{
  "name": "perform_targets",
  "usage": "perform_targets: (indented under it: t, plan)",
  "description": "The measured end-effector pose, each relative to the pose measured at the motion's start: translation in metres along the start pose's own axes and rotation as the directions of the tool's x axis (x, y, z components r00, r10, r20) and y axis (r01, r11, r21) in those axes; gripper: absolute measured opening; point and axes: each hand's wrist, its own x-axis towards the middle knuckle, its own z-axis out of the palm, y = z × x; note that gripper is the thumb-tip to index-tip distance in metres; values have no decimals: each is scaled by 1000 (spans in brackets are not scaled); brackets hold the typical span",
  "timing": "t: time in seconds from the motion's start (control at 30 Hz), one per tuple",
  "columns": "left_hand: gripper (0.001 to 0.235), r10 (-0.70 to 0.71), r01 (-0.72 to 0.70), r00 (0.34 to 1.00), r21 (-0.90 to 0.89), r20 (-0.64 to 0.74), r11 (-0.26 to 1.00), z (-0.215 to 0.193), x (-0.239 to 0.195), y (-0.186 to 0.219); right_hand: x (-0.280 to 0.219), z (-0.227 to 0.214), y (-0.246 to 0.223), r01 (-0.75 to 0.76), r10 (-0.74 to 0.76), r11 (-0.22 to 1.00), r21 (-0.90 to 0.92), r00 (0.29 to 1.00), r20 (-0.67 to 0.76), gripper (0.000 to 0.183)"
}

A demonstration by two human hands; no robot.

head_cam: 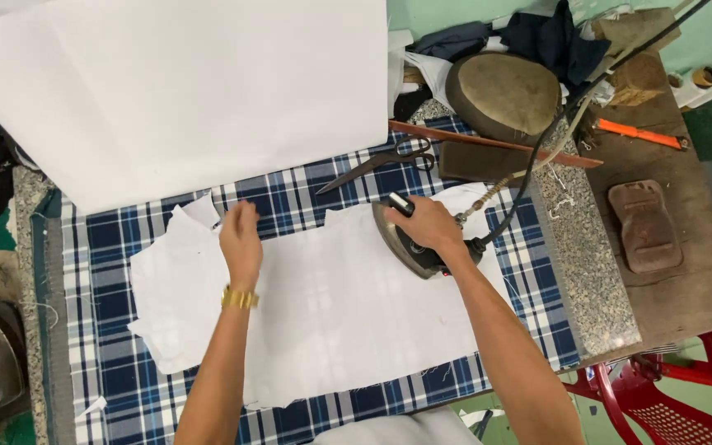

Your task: A person irons fabric, cuts out a garment piece with scissors, and drafts a pattern on paper using a ruler and pen.

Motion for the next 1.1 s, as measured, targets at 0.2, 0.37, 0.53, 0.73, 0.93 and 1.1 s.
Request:
perform_targets:
  t: [0.2,0.37,0.53,0.73,0.93,1.1]
  plan:
    - [46,532,-333,847,802,22,497,-55,-75,-141,-37,50,-72,187,-170,981,-57,961,216,46]
    - [58,515,-296,853,893,87,340,-62,-79,-171,-69,80,-100,365,-336,930,-33,886,321,56]
    - [61,466,-245,880,926,88,289,-62,-81,-167,-73,69,-75,285,-272,958,-40,941,201,53]
    - [64,439,-227,896,925,75,305,-63,-78,-175,-51,-4,12,-21,21,1000,-12,1000,-22,60]
    - [66,427,-232,901,914,74,332,-63,-78,-174,-4,-46,176,-113,107,994,-2,942,-318,58]
    - [63,451,-266,888,901,90,344,-63,-81,-169,-34,-31,213,-198,212,977,81,945,-250,60]
